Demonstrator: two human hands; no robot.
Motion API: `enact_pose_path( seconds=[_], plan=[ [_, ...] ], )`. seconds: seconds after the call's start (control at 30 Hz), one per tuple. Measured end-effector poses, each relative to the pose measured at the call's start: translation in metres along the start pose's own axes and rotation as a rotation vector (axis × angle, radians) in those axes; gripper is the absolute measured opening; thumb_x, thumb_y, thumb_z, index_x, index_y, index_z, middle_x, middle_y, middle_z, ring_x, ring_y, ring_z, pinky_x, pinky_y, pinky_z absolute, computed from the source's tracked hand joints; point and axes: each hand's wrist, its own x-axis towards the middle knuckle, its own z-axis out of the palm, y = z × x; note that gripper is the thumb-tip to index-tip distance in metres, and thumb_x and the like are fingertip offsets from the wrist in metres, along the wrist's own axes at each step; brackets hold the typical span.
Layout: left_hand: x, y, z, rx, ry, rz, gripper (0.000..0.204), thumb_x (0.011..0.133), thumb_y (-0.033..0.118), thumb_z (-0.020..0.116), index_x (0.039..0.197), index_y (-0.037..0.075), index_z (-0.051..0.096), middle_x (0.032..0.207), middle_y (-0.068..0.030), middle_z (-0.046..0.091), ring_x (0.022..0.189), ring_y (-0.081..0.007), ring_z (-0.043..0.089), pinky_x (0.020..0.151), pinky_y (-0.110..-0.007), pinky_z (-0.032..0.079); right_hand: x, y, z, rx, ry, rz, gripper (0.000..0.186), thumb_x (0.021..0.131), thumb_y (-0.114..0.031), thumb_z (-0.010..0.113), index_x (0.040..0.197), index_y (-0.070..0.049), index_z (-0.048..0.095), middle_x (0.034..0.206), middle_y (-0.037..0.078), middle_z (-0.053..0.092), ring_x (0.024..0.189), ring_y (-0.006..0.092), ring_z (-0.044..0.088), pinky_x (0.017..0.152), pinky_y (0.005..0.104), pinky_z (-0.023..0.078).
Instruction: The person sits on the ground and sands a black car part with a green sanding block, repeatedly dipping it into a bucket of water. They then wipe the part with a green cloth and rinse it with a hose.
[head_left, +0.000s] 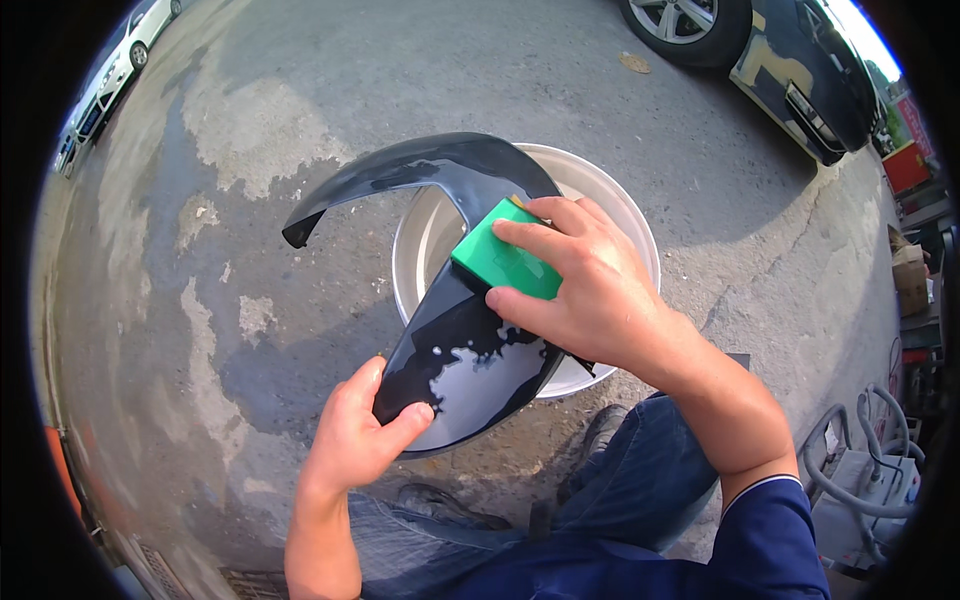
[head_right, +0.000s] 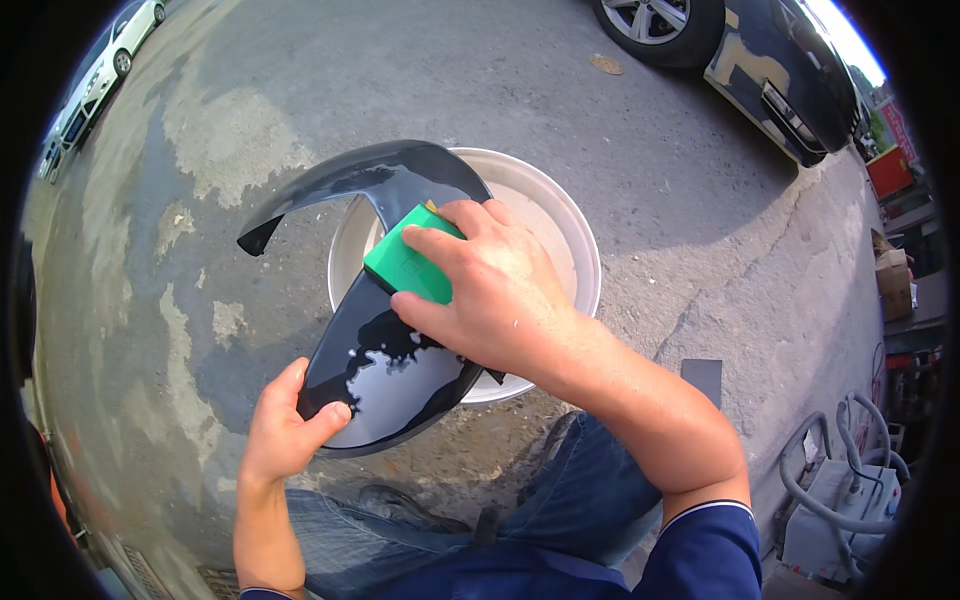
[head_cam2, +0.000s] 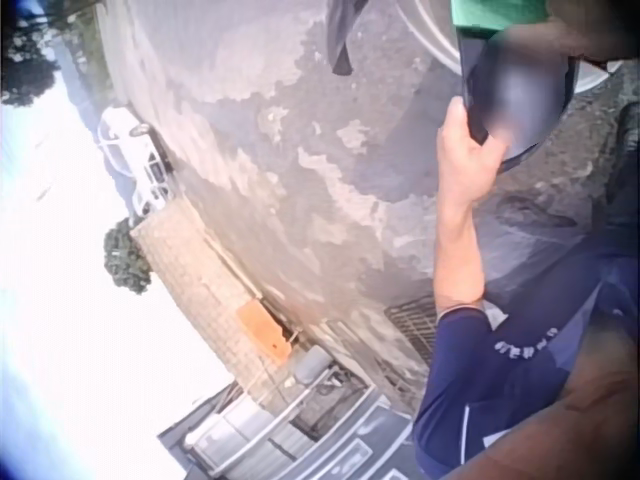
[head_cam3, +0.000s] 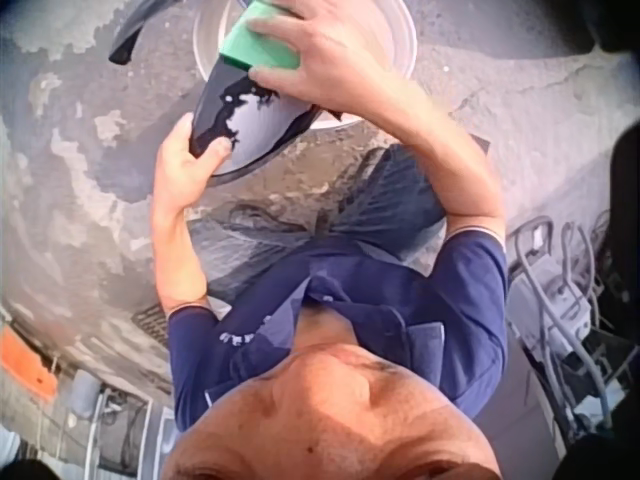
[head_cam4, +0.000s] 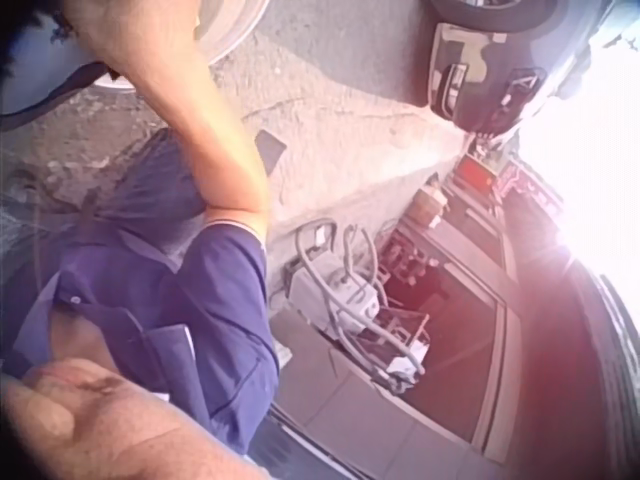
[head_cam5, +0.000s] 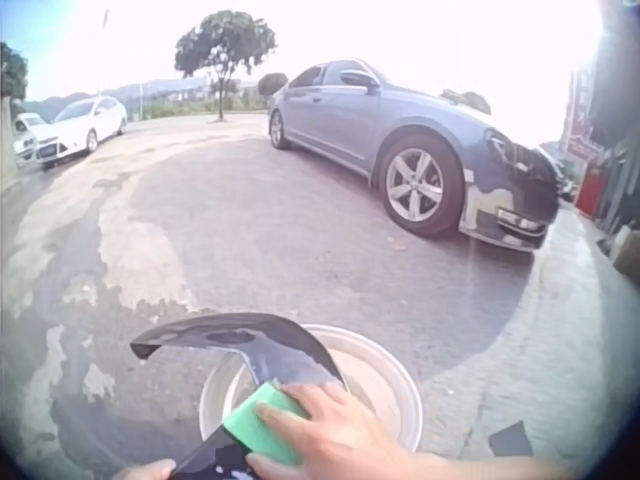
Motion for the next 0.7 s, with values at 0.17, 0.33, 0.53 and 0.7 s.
enact_pose_path(
  seconds=[0.17, 0.33, 0.53, 0.7],
  plan=[
    [-0.003, 0.006, 0.000, 0.051, -0.029, -0.026, 0.031, 0.089, 0.007, 0.076, 0.115, -0.003, 0.064, 0.101, -0.0009, 0.069, 0.091, -0.0069, 0.059, 0.080, -0.026, 0.052, 0.016, 0.009, 0.002, -0.040, -0.002, 0.054, 0.045, 0.078, -0.029, 0.081, 0.115, -0.004, 0.078, 0.121, 0.021, 0.069, 0.110, 0.0381, 0.064, 0.097, 0.0452, 0.054],
    [-0.001, 0.014, 0.001, 0.127, 0.008, -0.042, 0.025, 0.087, 0.006, 0.074, 0.110, -0.002, 0.065, 0.096, -0.0006, 0.069, 0.087, -0.0065, 0.058, 0.077, -0.026, 0.052, 0.006, -0.025, -0.001, 0.033, -0.090, -0.111, 0.042, 0.077, -0.030, 0.079, 0.110, -0.004, 0.078, 0.107, 0.022, 0.068, 0.097, 0.0385, 0.064, 0.090, 0.0464, 0.056],
    [-0.001, 0.013, 0.000, 0.124, 0.020, -0.001, 0.024, 0.086, 0.007, 0.075, 0.106, -0.002, 0.065, 0.093, -0.0012, 0.068, 0.083, -0.0073, 0.057, 0.074, -0.026, 0.052, 0.019, -0.002, 0.005, -0.199, 0.100, 0.033, 0.045, 0.078, -0.031, 0.080, 0.115, -0.004, 0.077, 0.110, 0.024, 0.067, 0.108, 0.0398, 0.063, 0.094, 0.0473, 0.055],
    [-0.002, 0.019, 0.005, 0.125, 0.052, -0.009, 0.025, 0.085, 0.008, 0.077, 0.104, -0.002, 0.065, 0.089, -0.0007, 0.068, 0.081, -0.0078, 0.057, 0.073, -0.027, 0.052, 0.014, -0.009, 0.004, -0.036, -0.006, 0.016, 0.041, 0.078, -0.031, 0.081, 0.108, -0.004, 0.078, 0.106, 0.022, 0.068, 0.103, 0.0383, 0.064, 0.092, 0.0465, 0.055]
  ],
)
